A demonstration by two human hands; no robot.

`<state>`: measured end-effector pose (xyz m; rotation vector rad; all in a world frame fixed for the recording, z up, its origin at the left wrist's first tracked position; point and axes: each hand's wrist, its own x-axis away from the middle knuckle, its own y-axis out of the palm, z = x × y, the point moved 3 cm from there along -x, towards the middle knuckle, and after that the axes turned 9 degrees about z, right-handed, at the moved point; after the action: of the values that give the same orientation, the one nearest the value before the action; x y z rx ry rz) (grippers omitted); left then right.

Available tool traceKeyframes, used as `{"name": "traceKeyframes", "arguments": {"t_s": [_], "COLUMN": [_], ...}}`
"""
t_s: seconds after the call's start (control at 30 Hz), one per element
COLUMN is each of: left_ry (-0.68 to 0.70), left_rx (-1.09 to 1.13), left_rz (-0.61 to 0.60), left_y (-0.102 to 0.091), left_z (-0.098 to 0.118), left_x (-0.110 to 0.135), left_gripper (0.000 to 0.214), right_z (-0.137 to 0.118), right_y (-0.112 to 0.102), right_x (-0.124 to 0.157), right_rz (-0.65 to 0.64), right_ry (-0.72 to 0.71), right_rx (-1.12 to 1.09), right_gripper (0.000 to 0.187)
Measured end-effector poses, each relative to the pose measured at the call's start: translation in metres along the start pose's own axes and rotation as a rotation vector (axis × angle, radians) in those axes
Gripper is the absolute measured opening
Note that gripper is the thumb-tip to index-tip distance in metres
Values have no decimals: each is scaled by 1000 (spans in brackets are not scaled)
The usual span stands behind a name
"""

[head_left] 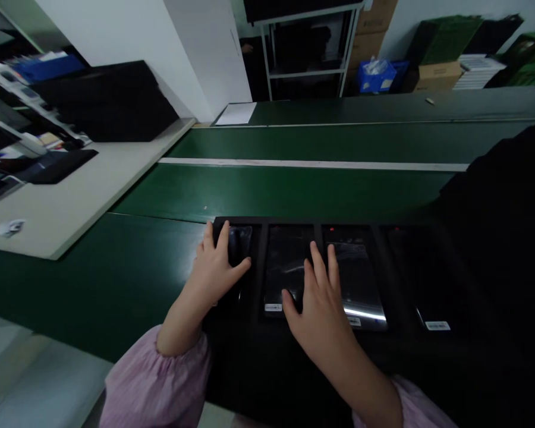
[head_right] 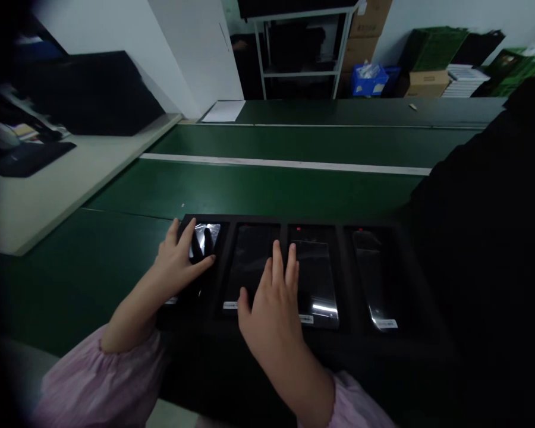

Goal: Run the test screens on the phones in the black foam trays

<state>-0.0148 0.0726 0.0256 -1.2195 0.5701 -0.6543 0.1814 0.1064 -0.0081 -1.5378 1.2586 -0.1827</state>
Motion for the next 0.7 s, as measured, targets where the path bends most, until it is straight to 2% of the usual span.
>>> {"name": "traceKeyframes", "arguments": {"t_s": [0.13, 0.23, 0.33, 0.4, 0.47, 0.57, 0.7], "left_ry": [-47, -55, -46, -24, 6, 22, -13], "left_rx": [-28, 3, 68, 105, 136, 166, 197], "left_rz": [7, 50, 98, 112, 125, 164, 189], "left_y": [3, 2, 0, 1, 4, 11, 19], "left_z": [8, 12, 10, 6, 1, -10, -21], "left_x": [2, 5, 6, 6, 5, 5, 5], "left_gripper": [89, 88, 85, 78, 76, 80, 84], "right_z": [-5, -3, 13, 33, 57, 85, 93], "right_y": [1, -7, -23, -37, -49, -56, -53], "right_x": [-9, -7, 0, 7, 12, 15, 9], "right_rz": [-64, -63, 63, 187, 251, 195, 81], "right_ry": [3, -58, -89, -38, 54, 141, 124], "right_rx": [-35, -63, -47, 30, 121, 154, 95], "right_gripper": [68, 62, 50, 45, 45, 54, 57]}}
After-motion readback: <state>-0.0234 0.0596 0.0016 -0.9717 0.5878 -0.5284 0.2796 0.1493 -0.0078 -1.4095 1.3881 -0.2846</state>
